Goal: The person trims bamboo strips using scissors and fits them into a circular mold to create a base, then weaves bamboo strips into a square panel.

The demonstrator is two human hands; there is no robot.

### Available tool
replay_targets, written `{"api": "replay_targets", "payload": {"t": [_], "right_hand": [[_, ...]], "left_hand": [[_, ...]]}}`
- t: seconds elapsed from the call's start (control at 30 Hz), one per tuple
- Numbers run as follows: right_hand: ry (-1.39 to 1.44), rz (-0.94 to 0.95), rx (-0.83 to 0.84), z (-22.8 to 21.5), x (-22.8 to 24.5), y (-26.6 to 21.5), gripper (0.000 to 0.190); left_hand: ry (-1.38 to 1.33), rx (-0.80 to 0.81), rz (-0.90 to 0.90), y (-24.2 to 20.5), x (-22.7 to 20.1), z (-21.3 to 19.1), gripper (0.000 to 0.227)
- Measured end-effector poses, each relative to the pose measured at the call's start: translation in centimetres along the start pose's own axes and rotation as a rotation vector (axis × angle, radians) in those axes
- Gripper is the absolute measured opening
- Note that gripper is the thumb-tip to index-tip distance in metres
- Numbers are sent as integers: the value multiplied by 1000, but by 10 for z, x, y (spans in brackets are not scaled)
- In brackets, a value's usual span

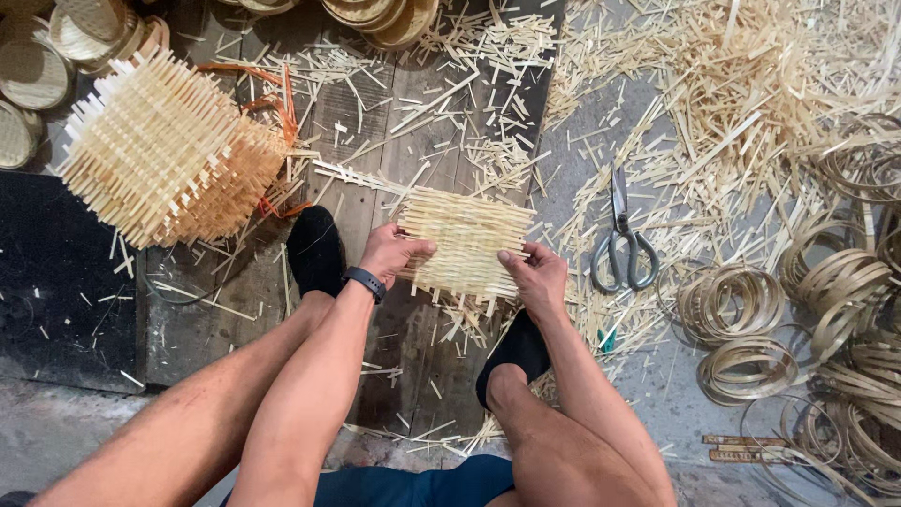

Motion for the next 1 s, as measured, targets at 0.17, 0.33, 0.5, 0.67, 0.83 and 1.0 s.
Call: {"api": "replay_targets", "payload": {"t": [0.17,0.33,0.5,0.67,0.83,1.0], "right_hand": [[-209,8,-94,0,-4,0,36],[-152,-56,-86,1,-11,0,40],[48,-73,-109,-17,-22,-4,43],[-62,-207,-560,-145,-52,-35,25],[-1120,-232,-1413,-288,-66,-120,60],[-1056,292,-948,-311,-79,-153,29]], "left_hand": [[-23,14,31,-6,-4,4,40],[40,-22,39,-15,-12,9,43],[101,101,14,-6,-6,-13,44],[-7,-60,18,-11,1,-84,59],[-51,-81,37,-16,-7,-102,53],[-48,-141,26,-16,-13,-87,45]]}}
Point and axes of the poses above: each hand's wrist, its own y-axis towards the middle knuckle, its own z-axis out of the palm, x = y × z, the point moved 1 cm from there along y, towards the middle knuckle, and after that the axes turned 9 degrees about x, right-handed, at the moved point
